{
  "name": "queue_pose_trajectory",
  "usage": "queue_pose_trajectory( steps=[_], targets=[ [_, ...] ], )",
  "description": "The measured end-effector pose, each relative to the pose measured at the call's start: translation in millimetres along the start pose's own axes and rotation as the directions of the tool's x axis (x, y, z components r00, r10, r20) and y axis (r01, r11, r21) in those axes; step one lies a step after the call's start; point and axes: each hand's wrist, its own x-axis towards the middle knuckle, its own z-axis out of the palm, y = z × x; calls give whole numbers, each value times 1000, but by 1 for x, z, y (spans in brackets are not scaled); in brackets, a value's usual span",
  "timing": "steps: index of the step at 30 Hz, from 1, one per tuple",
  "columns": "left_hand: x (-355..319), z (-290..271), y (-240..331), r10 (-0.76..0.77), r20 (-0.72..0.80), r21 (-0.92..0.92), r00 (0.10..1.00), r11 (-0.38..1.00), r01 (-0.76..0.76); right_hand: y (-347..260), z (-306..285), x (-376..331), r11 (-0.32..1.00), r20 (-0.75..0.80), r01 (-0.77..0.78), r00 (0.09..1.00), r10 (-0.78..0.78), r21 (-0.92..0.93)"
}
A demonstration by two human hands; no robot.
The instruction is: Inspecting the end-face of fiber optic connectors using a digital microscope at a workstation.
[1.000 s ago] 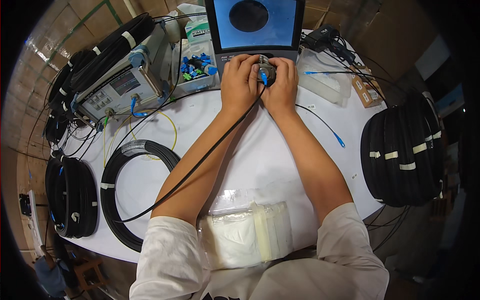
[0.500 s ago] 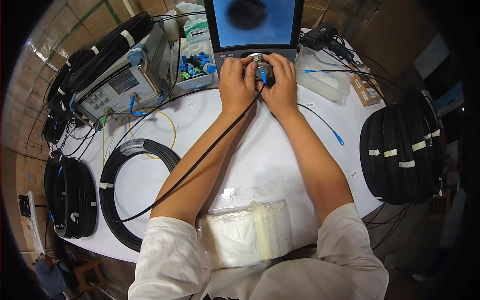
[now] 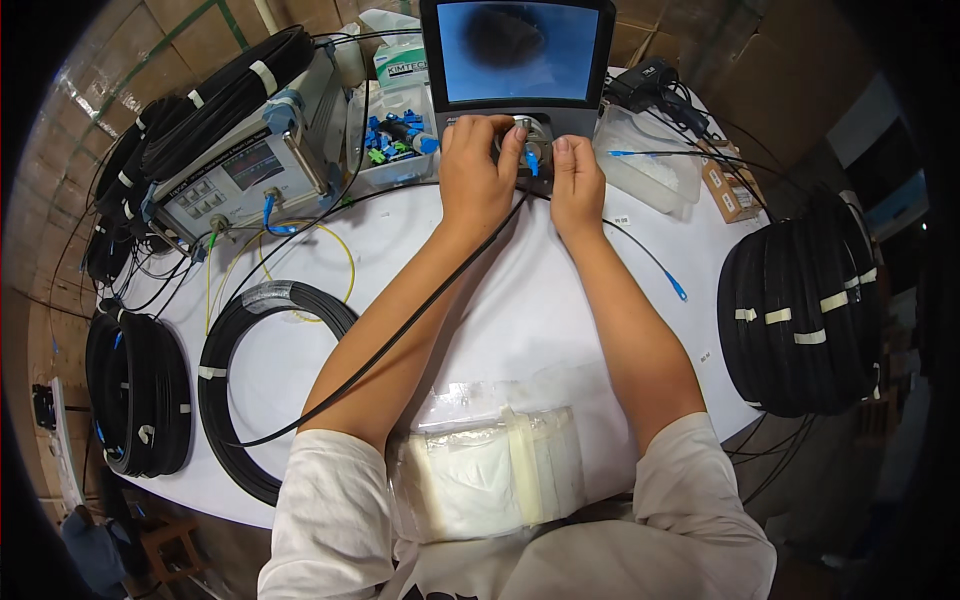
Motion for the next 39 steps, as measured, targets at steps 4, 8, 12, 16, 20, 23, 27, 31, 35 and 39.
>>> queue_pose_trajectory(
  steps=[4, 8, 12, 16, 20, 23, 27, 31, 35, 39],
  targets=[
    [7, 4, 10, -77, 20, -96, 997, 992, 79, 0, 2, 0, 997, -40, 70, 997, -71, -13],
    [11, 4, 12, -195, 83, -129, 977, 970, 204, -3, -1, 2, 997, -9, 70, 997, -71, -31],
    [12, 4, 13, -155, 45, -82, 987, 984, 158, -4, -2, 1, 994, -17, 98, 995, -98, -40],
    [12, 4, 12, -153, 46, -89, 987, 984, 157, -2, -2, -1, 999, -6, 51, 999, -51, -10],
    [14, 2, 12, -161, 67, -76, 985, 983, 166, -2, -1, -3, 999, -10, 39, 999, -39, 23],
    [14, 2, 11, -130, 47, -68, 990, 989, 133, -3, 0, -2, 998, -13, 50, 999, -49, 34],
    [15, 1, 14, -152, 64, -96, 986, 983, 158, 0, -2, -3, 1000, 34, 0, 999, -1, 28],
    [16, 1, 16, -204, 88, -120, 975, 970, 213, -1, -2, -3, 999, 30, 28, 999, -29, 30],
    [16, -1, 16, -200, 85, -107, 976, 972, 209, -1, -2, -4, 1000, 33, 23, 999, -23, 6],
    [16, -1, 17, -233, 100, -115, 967, 963, 244, -4, -1, -3, 1000, 25, 13, 1000, -14, 28]
  ],
)
